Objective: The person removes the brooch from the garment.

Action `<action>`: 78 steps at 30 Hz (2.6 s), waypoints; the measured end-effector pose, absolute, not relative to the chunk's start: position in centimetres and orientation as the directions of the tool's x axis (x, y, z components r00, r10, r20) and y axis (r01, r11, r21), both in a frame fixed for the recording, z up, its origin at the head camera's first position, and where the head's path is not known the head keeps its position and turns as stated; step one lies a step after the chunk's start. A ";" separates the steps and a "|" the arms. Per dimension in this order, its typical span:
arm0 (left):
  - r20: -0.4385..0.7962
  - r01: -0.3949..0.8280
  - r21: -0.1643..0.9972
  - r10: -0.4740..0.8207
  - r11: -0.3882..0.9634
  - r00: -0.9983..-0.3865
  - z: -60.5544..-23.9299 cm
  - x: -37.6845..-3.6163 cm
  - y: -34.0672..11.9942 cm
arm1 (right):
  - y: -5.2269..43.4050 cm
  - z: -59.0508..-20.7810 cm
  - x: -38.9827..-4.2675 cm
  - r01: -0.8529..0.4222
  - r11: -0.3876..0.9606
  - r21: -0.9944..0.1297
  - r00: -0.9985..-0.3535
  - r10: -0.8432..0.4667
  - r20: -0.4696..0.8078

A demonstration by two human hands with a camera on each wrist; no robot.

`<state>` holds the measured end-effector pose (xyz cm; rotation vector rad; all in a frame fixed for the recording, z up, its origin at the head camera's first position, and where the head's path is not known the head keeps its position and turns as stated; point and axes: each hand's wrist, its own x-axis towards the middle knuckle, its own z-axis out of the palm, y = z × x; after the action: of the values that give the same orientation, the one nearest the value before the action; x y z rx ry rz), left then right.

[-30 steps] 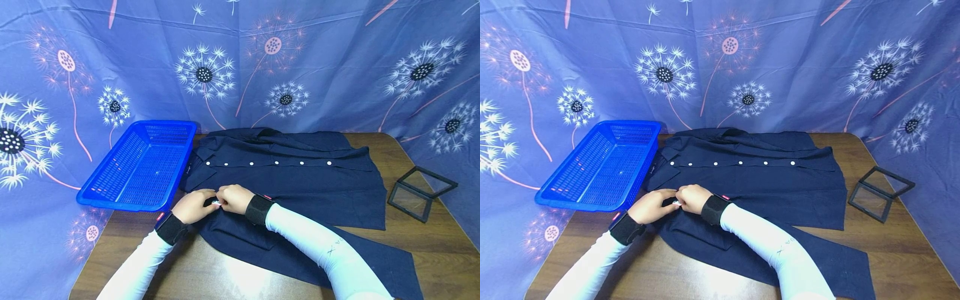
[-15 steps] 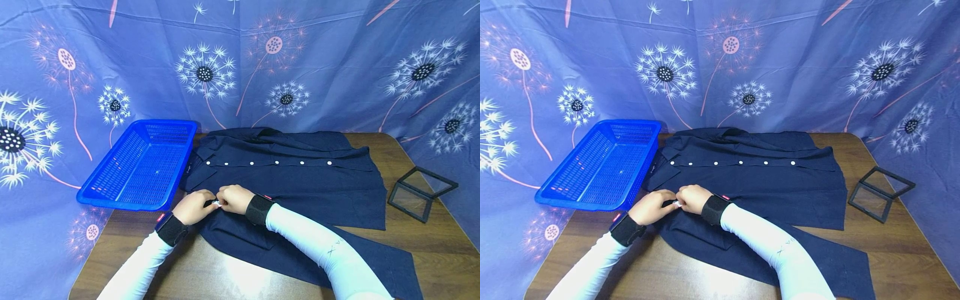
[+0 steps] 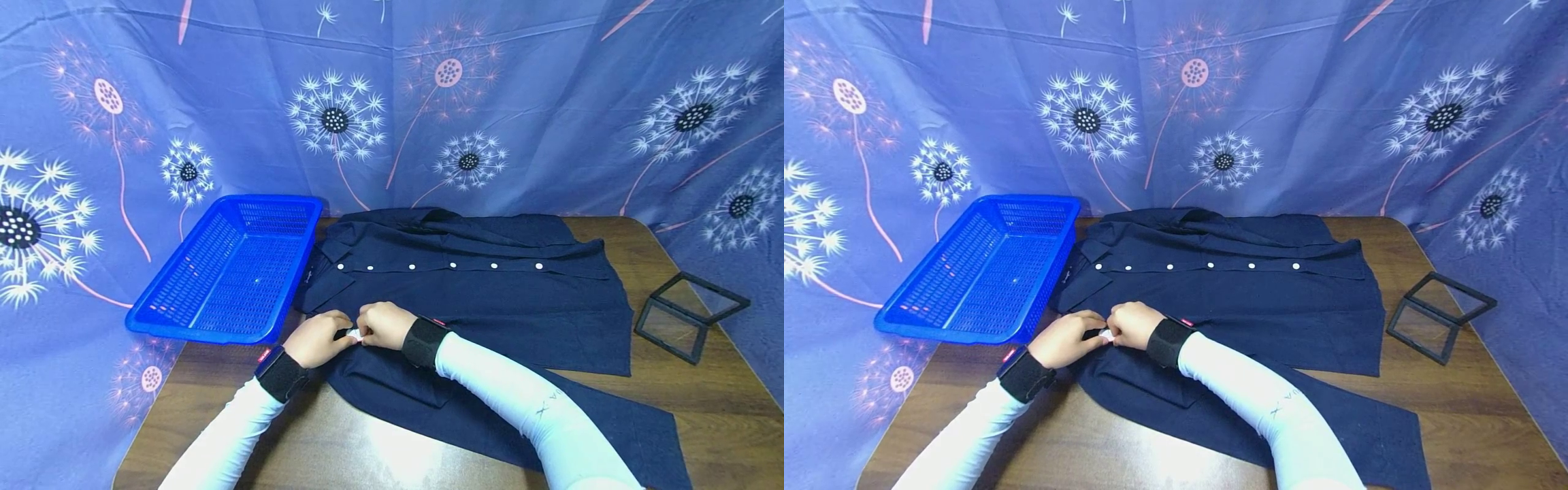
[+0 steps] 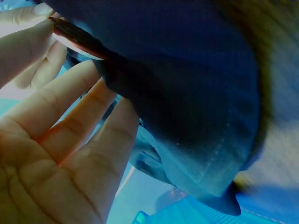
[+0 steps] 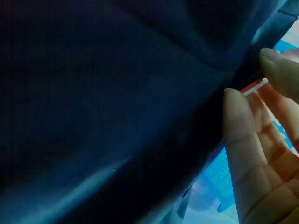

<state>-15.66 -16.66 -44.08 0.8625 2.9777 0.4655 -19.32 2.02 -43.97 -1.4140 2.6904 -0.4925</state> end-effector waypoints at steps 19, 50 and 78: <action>0.100 0.523 0.250 0.515 0.815 -0.851 -44.7 -15.5 -16.8 | 2.0 -44.2 -19.5 -0.773 0.542 -0.330 -0.588 -0.807 0.052; 0.175 0.528 0.216 0.500 0.821 -0.848 -44.7 -15.8 -15.9 | 2.4 -44.6 -19.3 -0.894 0.431 -0.120 -0.444 -0.887 0.123; 0.185 0.524 0.220 0.492 0.823 -0.851 -45.3 -15.7 -16.1 | 1.8 -45.1 -18.7 -0.885 0.432 0.176 -0.406 -0.899 0.165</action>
<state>-15.70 -16.13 -45.30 0.8708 3.1133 0.4324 -18.66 1.81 -45.15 -1.8100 2.8498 0.1025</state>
